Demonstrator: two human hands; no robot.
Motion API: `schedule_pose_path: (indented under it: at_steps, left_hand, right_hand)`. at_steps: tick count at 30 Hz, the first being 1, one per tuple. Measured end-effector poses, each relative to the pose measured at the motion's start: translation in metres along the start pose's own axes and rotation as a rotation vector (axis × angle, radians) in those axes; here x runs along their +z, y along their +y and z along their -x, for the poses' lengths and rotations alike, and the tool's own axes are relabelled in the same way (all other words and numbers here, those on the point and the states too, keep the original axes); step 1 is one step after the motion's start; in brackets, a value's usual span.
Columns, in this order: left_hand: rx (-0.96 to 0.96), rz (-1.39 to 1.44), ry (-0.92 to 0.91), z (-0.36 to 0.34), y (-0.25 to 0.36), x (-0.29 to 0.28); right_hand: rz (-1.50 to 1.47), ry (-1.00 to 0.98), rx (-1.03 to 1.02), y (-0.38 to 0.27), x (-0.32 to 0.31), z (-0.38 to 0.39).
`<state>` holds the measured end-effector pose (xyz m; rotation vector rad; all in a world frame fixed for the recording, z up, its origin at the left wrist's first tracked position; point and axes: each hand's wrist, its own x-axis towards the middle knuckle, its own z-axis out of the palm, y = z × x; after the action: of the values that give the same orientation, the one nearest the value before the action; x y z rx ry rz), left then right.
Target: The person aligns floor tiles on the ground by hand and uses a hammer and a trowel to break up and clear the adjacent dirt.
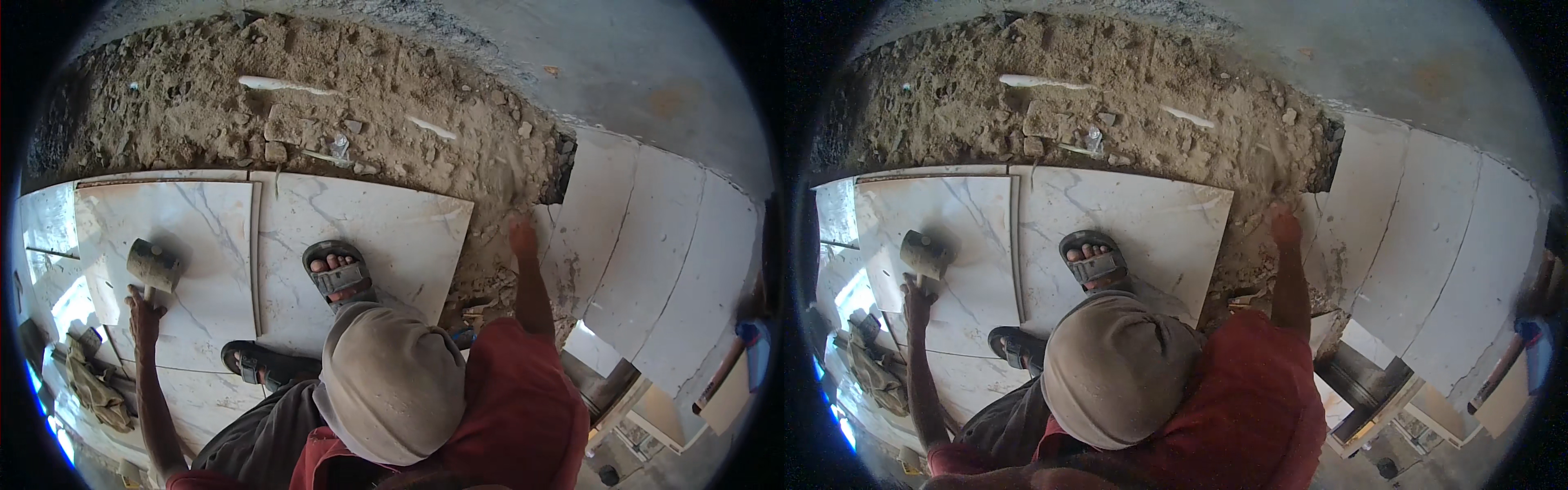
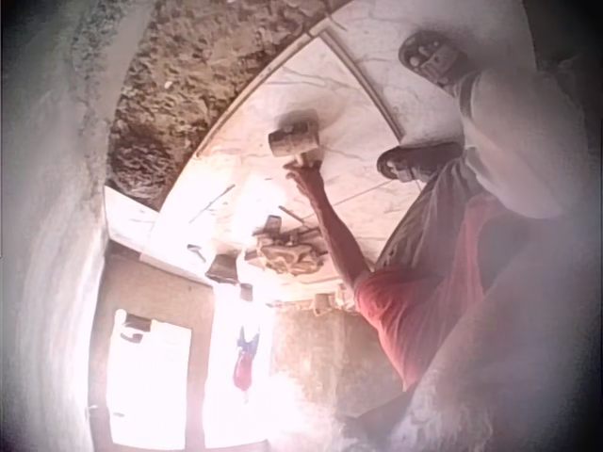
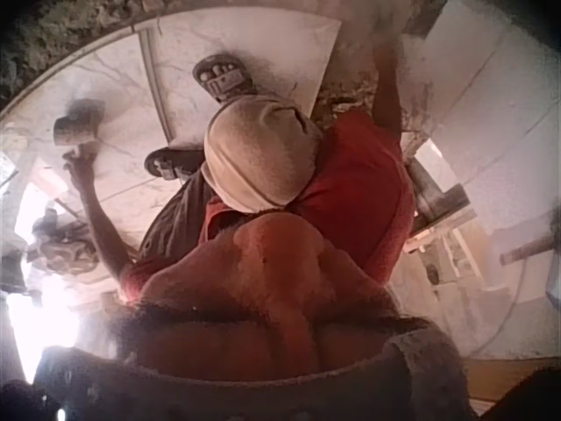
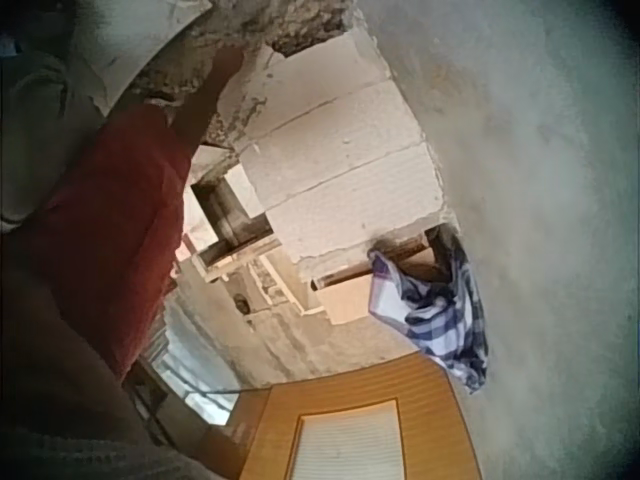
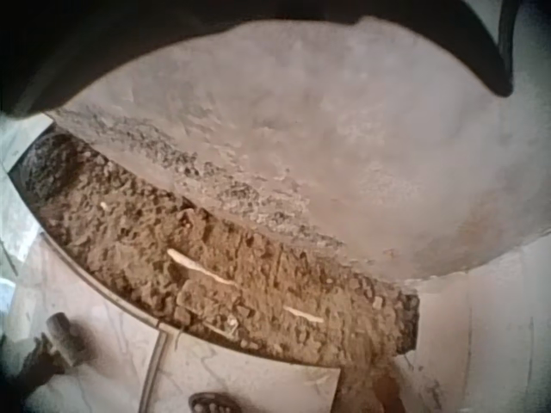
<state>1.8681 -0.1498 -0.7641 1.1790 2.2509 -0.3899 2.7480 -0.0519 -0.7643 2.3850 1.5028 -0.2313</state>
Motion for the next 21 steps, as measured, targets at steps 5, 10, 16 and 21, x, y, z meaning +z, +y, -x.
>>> schedule_pose_path:
  at_steps: [5,10,16,21]
  left_hand:
    - [0.002,-0.037,-0.005,0.000,0.001,-0.002]
    - [-0.012,0.000,-0.043,-0.008,0.003,0.011]
    - [0.011,-0.069,-0.005,-0.003,-0.001,0.006]
    - [0.061,-0.129,-0.015,-0.002,-0.004,0.000]
  right_hand:
    - [0.083,-0.053,0.018,0.019,-0.026,-0.040]
    - [0.174,0.030,0.042,0.039,-0.025,-0.101]
    - [-0.594,-0.114,0.467,-0.023,-0.047,-0.104]
    - [-0.059,0.304,-0.021,-0.063,-0.005,-0.082]
